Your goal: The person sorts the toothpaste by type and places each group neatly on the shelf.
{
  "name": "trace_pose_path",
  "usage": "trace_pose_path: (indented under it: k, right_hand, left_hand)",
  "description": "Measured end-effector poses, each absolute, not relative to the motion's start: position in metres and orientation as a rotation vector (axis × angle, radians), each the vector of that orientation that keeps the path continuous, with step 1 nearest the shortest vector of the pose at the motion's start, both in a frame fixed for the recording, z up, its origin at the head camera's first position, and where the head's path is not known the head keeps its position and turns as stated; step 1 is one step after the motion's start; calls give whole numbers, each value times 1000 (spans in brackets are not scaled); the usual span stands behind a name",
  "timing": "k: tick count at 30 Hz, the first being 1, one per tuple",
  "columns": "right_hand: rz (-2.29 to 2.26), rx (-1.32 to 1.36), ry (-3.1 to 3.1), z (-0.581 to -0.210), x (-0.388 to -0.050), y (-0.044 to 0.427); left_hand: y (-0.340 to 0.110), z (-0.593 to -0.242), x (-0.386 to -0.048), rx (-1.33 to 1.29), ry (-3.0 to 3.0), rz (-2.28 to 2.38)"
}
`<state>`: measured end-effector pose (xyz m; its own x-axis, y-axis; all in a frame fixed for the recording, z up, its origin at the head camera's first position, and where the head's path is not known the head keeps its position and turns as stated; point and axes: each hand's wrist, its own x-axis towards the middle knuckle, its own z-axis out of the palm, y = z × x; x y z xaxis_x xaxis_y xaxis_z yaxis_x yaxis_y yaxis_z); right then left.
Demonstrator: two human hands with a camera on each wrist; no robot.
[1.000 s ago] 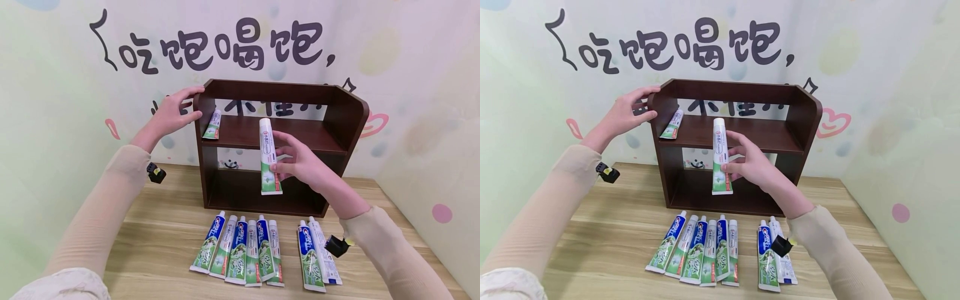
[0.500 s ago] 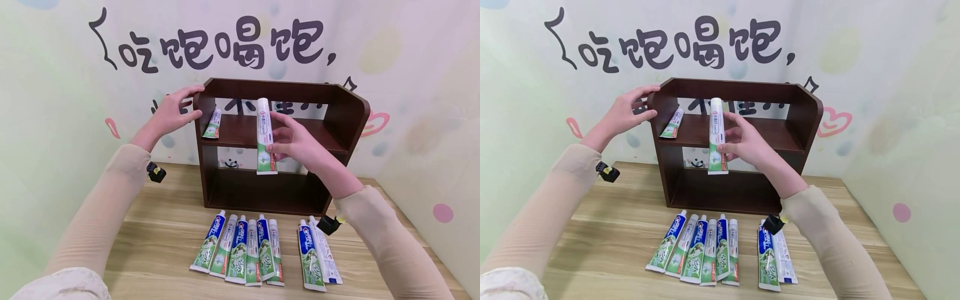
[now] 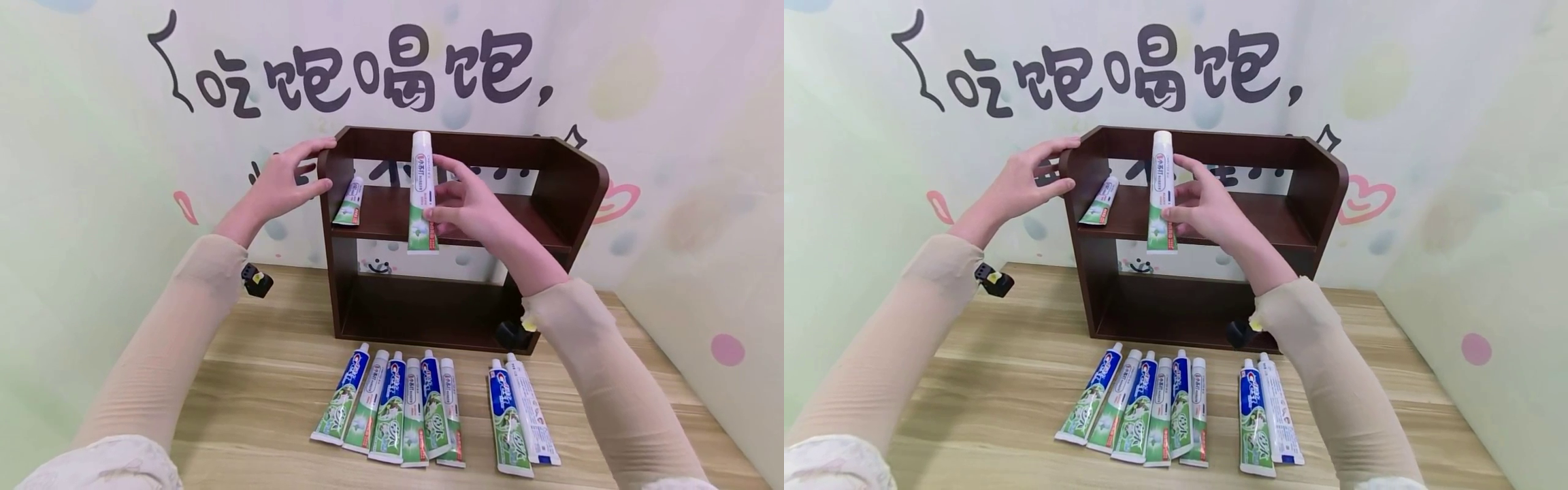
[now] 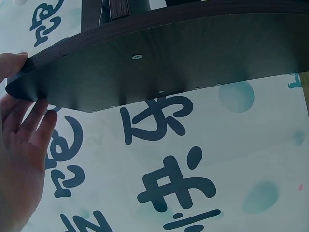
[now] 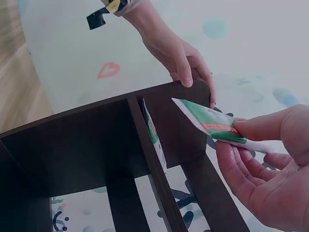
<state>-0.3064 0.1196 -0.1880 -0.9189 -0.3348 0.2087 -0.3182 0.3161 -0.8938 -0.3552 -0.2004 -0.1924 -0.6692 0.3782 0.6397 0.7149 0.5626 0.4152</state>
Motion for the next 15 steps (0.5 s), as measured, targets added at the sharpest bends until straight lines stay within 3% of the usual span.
trace_pose_path:
  k: [15]
  right_hand:
    - [-1818,-678,2523,-189,-354,107]
  left_hand:
    - [-199,-192,-356,-876,-2322,-935]
